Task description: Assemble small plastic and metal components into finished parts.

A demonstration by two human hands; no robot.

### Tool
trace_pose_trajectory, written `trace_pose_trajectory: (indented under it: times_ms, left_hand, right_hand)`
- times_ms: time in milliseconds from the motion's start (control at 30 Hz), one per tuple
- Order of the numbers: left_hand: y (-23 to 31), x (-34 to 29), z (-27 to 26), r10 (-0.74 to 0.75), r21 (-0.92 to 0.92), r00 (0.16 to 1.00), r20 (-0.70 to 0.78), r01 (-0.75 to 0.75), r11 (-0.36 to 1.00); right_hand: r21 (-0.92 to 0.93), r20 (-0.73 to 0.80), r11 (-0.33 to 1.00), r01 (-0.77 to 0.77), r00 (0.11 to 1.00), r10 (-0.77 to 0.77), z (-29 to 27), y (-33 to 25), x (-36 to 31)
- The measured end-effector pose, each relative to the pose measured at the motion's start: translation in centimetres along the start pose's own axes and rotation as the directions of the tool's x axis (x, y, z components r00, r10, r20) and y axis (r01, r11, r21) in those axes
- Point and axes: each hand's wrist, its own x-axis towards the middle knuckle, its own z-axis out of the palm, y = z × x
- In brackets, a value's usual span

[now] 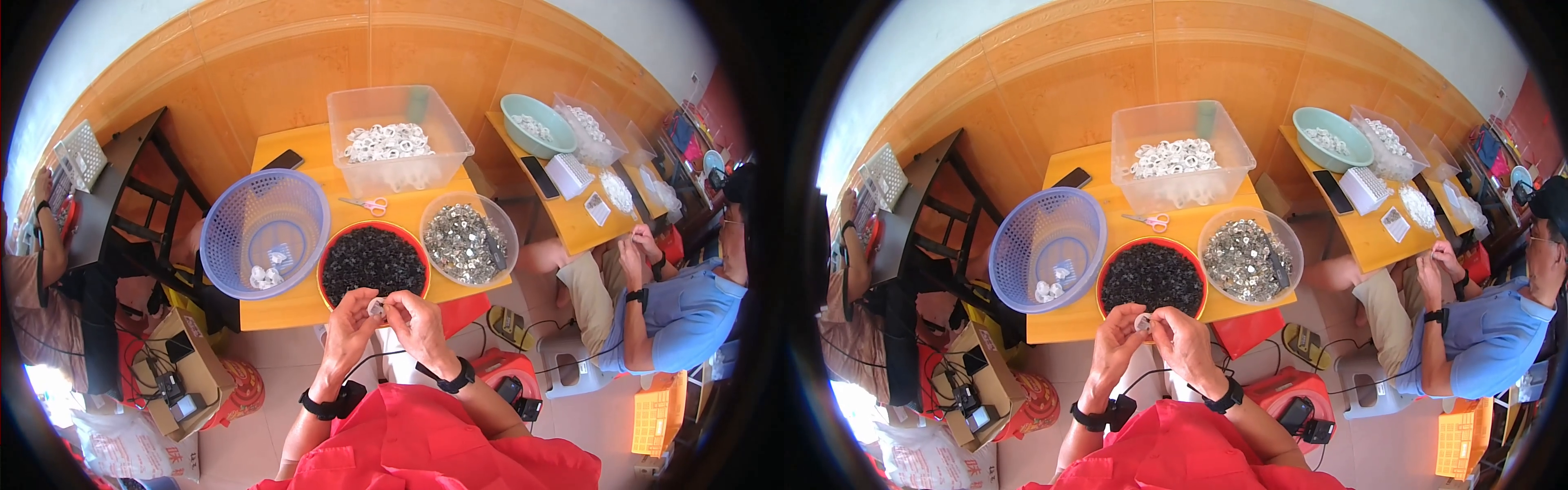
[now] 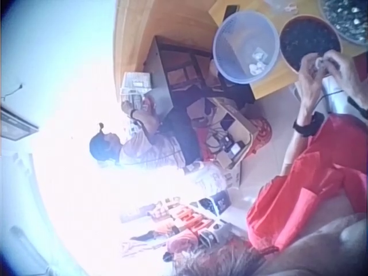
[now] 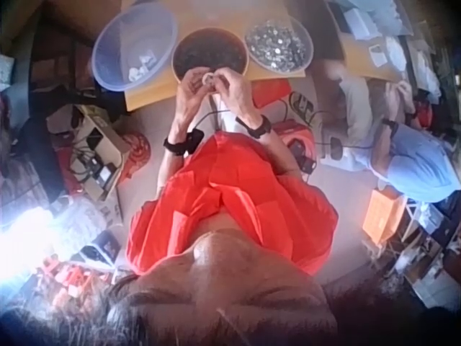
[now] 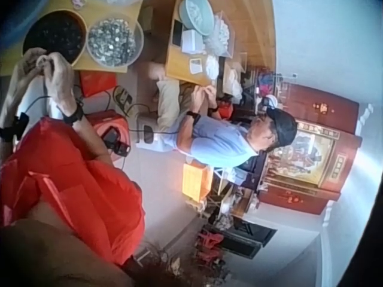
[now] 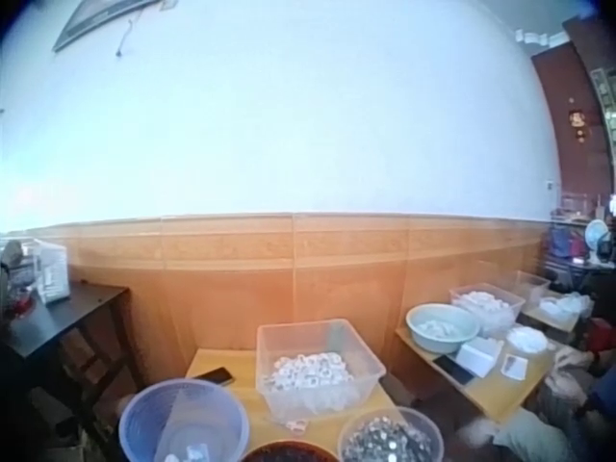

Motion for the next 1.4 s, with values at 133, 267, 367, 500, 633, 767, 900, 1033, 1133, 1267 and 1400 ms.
trace_pose_trajectory:
  times_ms: [133, 267, 367, 500, 633, 767, 900, 1033, 1133, 1267, 1400]
  left_hand:
    - [0.1, -0.2, 0.1, -0.011, -0.033, 1.000, 0.022, 0.012, 0.999]
    - [0.2, -0.4, 0.2, 0.021, -0.046, 0.999, 0.030, -0.020, 0.999]
    - [0.0, -0.4, 0.2, 0.033, -0.036, 0.999, 0.025, -0.032, 0.999]
    - [-0.3, -0.4, 0.3, 0.034, -0.049, 0.999, 0.018, -0.033, 0.998]
    - [-0.2, -0.6, 0.6, 0.038, -0.056, 0.999, 0.001, -0.038, 0.998]
    - [-0.3, -0.7, 0.7, 0.030, -0.052, 1.000, -0.008, -0.031, 0.998]
    - [-0.7, -0.8, 1.0, 0.088, 0.023, 0.995, -0.055, -0.086, 0.996]
    - [-0.9, -0.7, 0.7, 0.057, 0.094, 0.996, -0.074, -0.050, 0.994]
    - [-1.1, -0.5, 0.5, 0.107, 0.205, 0.992, -0.066, -0.091, 0.974]
    - [-1.4, -0.6, 0.5, 0.070, 0.191, 0.995, -0.066, -0.056, 0.980]
    - [-1.0, -0.9, 0.8, -0.002, 0.059, 0.999, -0.045, 0.005, 0.998]
  right_hand:
    - [0.049, -0.020, 0.999, -0.017, 1.000, 0.018, 0.1, 0.3, -0.2]
    - [-0.031, -0.041, 0.999, 0.038, 0.998, -0.040, -0.1, -0.2, -0.1]
    - [-0.101, -0.057, 0.991, 0.087, 0.994, -0.093, -0.1, -0.3, -0.2]
    - [-0.237, -0.055, 0.958, 0.159, 0.983, -0.177, -0.4, -0.7, -0.3]
    - [-0.240, -0.064, 0.954, 0.179, 0.978, -0.199, -0.6, -1.1, -0.3]
    - [-0.303, -0.089, 0.935, 0.184, 0.971, -0.220, -0.4, -1.6, -0.4]
    - [-0.426, -0.064, 0.879, 0.213, 0.962, -0.264, -0.3, -2.0, -0.6]
    - [-0.419, -0.058, 0.878, 0.231, 0.958, -0.280, -0.3, -2.1, -0.6]
    - [-0.445, 0.002, 0.869, 0.219, 0.970, -0.243, -0.2, -1.8, -0.7]
    - [-0.410, -0.021, 0.893, 0.186, 0.977, -0.213, -0.2, -1.8, -0.4]
    - [-0.246, -0.082, 0.960, 0.131, 0.984, -0.155, -0.3, -1.3, -0.4]
